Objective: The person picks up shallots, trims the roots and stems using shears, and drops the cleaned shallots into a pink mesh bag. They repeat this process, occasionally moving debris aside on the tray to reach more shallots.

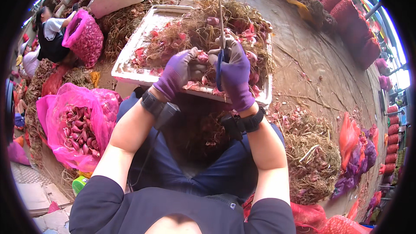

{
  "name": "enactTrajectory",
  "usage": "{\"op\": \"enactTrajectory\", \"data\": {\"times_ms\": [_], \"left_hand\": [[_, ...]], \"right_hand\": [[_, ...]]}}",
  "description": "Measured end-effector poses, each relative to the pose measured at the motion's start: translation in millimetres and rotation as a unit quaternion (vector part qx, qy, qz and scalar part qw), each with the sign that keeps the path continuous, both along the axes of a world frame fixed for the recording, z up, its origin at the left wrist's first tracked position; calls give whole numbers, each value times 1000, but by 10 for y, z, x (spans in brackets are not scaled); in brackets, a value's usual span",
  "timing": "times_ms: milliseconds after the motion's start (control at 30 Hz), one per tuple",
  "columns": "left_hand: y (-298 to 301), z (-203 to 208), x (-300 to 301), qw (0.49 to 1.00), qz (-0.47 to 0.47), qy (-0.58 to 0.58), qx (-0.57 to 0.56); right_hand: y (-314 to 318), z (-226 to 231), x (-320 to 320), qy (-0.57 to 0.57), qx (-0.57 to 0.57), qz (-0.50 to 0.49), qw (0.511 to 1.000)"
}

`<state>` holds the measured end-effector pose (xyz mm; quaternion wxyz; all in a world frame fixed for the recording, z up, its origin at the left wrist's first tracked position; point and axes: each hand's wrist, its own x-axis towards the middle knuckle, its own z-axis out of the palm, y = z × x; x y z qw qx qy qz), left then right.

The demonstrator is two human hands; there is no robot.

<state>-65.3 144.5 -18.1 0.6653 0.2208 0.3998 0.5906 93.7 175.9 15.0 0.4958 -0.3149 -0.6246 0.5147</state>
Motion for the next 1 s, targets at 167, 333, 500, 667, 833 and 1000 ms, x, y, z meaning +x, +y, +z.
{"op": "enactTrajectory", "data": {"times_ms": [167, 333, 500, 667, 833, 1000], "left_hand": [[32, -4, -143, 989, 47, 123, 69], [34, 110, 15, 930, -32, 299, 213], [15, -22, -11, 946, 17, 262, 190], [-1, -17, 42, 887, 90, 411, 192], [5, 86, 11, 977, 114, 163, 83], [62, 37, -324, 705, 168, 666, 180]], "right_hand": [[96, -83, 104, 41, -48, -3, 998], [135, -116, 158, 18, -23, 18, 999], [34, -112, 27, -19, -5, 11, 1000], [3, -175, -11, -12, 1, 0, 1000], [4, -3, 55, 13, -21, -31, 999], [31, 68, 135, 109, -118, -15, 987]]}}
